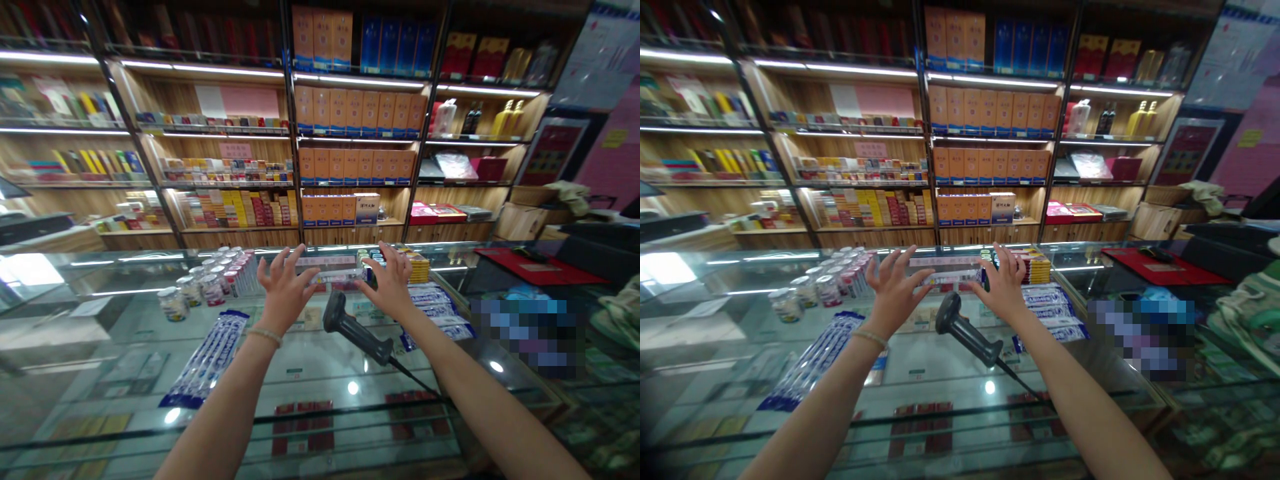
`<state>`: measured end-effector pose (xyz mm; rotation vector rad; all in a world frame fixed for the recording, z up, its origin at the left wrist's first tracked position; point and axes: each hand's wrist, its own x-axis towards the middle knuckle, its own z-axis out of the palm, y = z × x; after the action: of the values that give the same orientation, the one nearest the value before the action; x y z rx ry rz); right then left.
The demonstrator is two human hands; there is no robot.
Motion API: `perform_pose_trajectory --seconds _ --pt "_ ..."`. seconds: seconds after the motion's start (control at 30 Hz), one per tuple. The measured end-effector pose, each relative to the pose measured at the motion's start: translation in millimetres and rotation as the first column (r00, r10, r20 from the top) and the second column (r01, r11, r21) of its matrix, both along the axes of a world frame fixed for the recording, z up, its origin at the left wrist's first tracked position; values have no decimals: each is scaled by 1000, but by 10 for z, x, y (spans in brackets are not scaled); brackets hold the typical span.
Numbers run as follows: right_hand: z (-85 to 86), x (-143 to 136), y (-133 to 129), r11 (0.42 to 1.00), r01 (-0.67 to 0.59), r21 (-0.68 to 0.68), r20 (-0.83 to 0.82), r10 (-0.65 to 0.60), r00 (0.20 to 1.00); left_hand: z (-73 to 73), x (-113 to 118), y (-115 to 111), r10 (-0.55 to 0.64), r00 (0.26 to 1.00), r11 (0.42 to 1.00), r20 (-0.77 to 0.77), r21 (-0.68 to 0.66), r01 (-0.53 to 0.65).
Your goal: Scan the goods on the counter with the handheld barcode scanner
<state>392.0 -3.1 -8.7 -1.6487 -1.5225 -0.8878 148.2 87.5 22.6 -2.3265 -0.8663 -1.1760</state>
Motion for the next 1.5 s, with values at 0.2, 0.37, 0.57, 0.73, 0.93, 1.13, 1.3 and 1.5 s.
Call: perform_pose_trajectory --seconds 0.2,0.37,0.57,0.73,0.93,1.13,1.3,1.5 --pt "-32 41 59 999 20 -43 -76 -23 997 2 -39 35 4 1000 999 28 -41 -3" --pt "5 40 123 998 -16 -54 -120 9 993 -8 -78 76 11 999 998 45 -57 -8" --pt "85 -7 160 991 -19 -133 -98 6 995 -46 -130 139 31 999 996 42 -84 -27" --pt "181 -85 152 981 50 -189 -51 -61 997 -88 -161 189 43 997 996 61 -78 -38" --pt "263 -242 -39 987 57 -150 -3 -58 998 -139 -205 256 59 990 996 129 -77 -49" --pt "76 -612 -421 940 106 -324 115 -73 991 -182 -214 265 72 985 990 157 -131 -51" --pt "-50 -819 -553 904 133 -407 140 -82 987 -203 -219 267 69 984 987 163 -152 -44" --pt "-142 -871 -522 881 157 -446 127 -111 986 -228 -228 282 68 985 981 156 -191 -37"
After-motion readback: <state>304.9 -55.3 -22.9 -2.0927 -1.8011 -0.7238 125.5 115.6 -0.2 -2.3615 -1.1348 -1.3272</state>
